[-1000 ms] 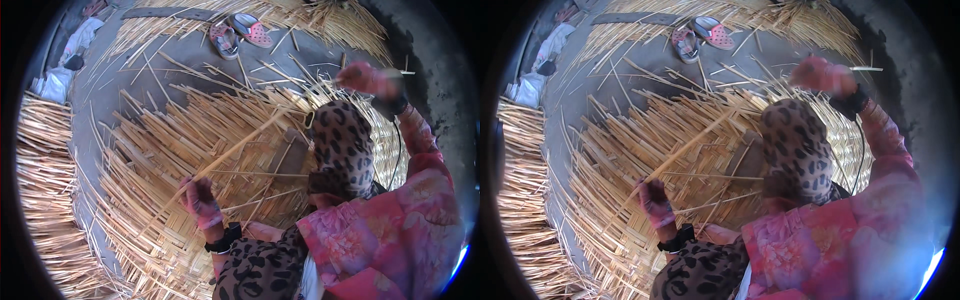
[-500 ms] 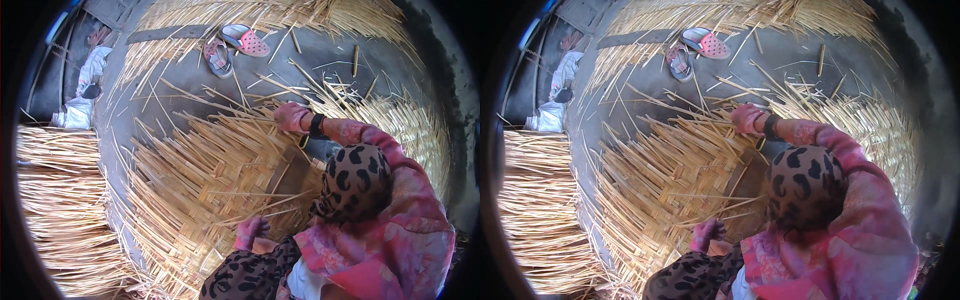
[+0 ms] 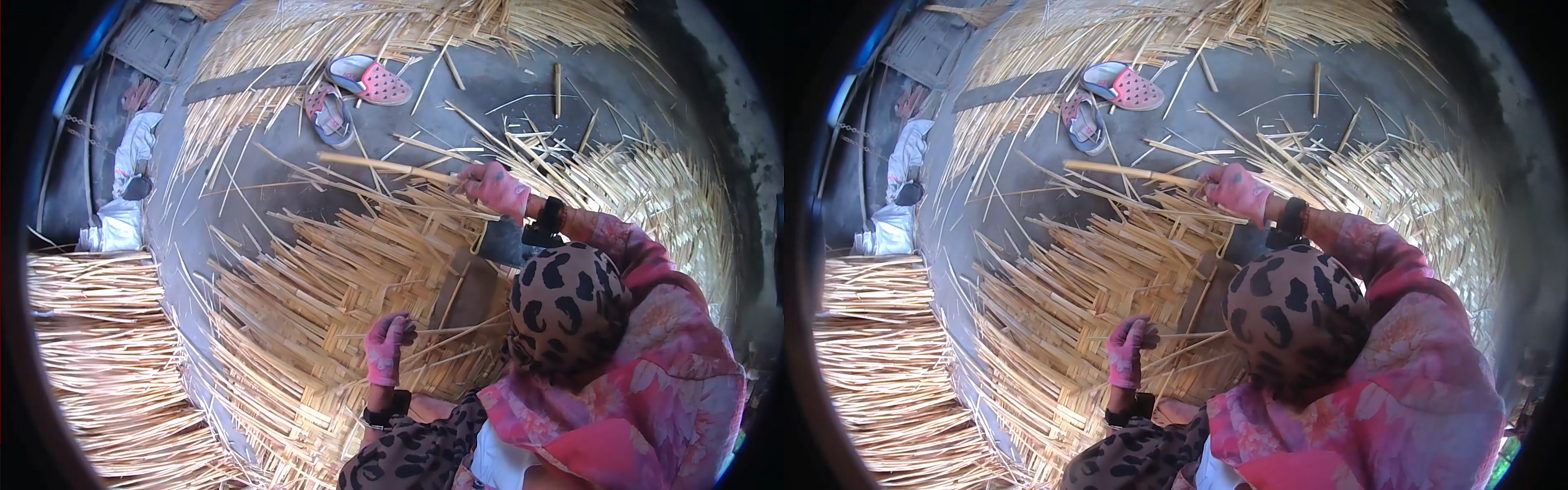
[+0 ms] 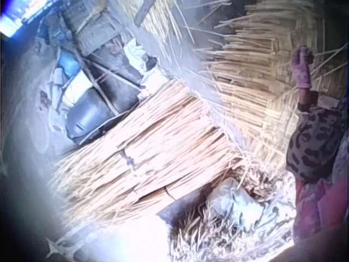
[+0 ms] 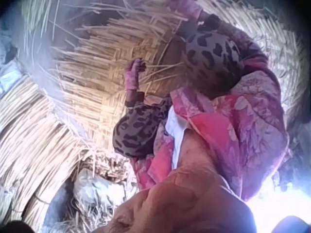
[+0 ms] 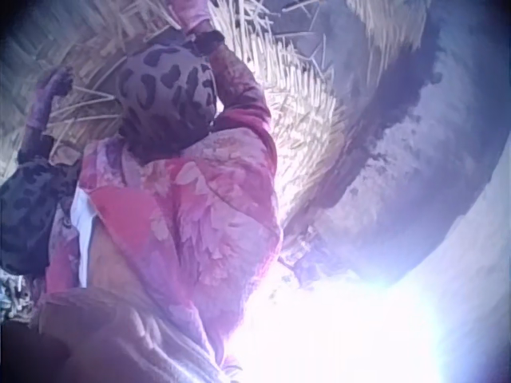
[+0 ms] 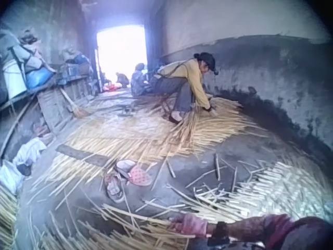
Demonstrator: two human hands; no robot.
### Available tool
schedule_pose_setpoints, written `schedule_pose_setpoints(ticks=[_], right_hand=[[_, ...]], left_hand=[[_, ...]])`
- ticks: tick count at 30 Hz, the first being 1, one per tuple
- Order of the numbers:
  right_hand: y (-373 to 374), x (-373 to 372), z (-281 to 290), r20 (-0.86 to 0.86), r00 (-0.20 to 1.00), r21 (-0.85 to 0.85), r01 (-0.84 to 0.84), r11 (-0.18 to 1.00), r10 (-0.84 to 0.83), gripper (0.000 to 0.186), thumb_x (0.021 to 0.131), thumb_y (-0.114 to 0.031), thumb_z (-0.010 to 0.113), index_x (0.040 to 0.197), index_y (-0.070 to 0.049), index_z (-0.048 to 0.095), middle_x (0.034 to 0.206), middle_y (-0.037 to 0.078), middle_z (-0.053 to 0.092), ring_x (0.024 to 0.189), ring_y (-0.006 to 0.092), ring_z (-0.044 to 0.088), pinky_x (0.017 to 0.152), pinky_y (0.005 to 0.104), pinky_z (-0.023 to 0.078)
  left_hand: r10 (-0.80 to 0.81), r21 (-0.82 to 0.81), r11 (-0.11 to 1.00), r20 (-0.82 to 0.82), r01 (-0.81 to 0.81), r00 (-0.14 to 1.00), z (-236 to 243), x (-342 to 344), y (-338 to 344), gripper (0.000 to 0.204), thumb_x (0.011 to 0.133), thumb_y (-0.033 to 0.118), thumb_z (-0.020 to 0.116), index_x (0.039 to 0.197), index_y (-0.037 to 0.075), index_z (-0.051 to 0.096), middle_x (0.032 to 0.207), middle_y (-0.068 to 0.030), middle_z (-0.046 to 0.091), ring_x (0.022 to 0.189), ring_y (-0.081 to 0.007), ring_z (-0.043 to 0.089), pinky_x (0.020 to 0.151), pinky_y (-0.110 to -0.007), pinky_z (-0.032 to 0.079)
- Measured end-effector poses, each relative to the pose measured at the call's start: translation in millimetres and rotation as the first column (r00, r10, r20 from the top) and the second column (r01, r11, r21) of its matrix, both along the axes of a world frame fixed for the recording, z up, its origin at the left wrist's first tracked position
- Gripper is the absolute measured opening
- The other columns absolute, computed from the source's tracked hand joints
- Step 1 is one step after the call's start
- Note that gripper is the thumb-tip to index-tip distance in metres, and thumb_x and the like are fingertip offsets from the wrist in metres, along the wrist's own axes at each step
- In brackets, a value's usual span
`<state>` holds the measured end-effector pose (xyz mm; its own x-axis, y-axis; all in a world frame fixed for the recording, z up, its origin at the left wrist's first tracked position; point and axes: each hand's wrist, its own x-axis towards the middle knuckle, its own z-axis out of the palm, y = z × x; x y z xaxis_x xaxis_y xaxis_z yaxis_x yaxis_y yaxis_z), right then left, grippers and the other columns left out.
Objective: Weaving a large mat from thin strips of bamboo or straw.
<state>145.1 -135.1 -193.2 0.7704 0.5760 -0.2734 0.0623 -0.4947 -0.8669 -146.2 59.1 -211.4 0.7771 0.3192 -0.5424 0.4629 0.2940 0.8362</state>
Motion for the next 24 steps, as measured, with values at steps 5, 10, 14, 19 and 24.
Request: schedule_pose_setpoints(ticks=[5,10,14,19,24], right_hand=[[1,-87,-31,0.417,0.623,-0.168,-0.663,0.729,0.662,0.029,0.078,-0.012,0.06,0.107,-0.012,0.062,0.088,0.003,0.066,0.078,0.0157,0.062,0.066,0.0293,0.049],[29,-99,-5,-0.236,0.832,-0.02,-0.521,0.853,0.503,0.021,0.077,-0.014,0.06,0.097,-0.011,0.064,0.082,0.002,0.064,0.077,0.0184,0.062,0.069,0.0306,0.048],[30,-80,-30,0.034,0.838,0.217,-0.538,0.815,0.544,0.018,0.076,-0.019,0.061,0.091,-0.01,0.066,0.083,0.007,0.064,0.078,0.0228,0.062,0.07,0.033,0.048],[-1,44,-53,0.739,0.674,-0.105,0.128,0.986,-0.009,0.02,0.077,-0.024,0.055,0.087,-0.007,0.062,0.068,0.011,0.056,0.067,0.0321,0.059,0.061,0.0395,0.049],[-12,108,-105,0.437,0.897,-0.446,0.145,0.883,0.073,0.015,0.07,-0.021,0.059,0.081,-0.013,0.067,0.075,0.009,0.065,0.073,0.0295,0.063,0.065,0.0385,0.051]], left_hand=[[0.273,-0.195,0.95,0.126,-0.246,0.954,-3,7,-21,0.028,0.089,0.019,0.055,0.111,0.001,0.054,0.089,-0.0113,0.064,0.073,-0.0196,0.064,0.06,-0.029,0.053],[0.615,-0.429,0.733,0.086,-0.528,0.784,-8,3,-7,0.024,0.089,0.02,0.055,0.108,0.005,0.055,0.091,-0.0096,0.063,0.073,-0.0211,0.064,0.063,-0.031,0.055],[0.512,-0.296,0.838,0.135,-0.458,0.848,1,-6,-2,0.022,0.09,0.017,0.054,0.109,0.007,0.055,0.094,-0.0083,0.063,0.077,-0.0195,0.064,0.064,-0.03,0.055],[0.47,-0.383,0.823,0.046,-0.419,0.882,-16,-22,-22,0.022,0.091,0.016,0.053,0.11,0.006,0.057,0.096,-0.0091,0.063,0.084,-0.019,0.063,0.072,-0.031,0.054],[0.243,-0.049,0.97,0.087,-0.239,0.966,-62,-36,-20,0.024,0.09,0.016,0.053,0.111,0.004,0.057,0.099,-0.0096,0.063,0.089,-0.0191,0.061,0.078,-0.029,0.05]])
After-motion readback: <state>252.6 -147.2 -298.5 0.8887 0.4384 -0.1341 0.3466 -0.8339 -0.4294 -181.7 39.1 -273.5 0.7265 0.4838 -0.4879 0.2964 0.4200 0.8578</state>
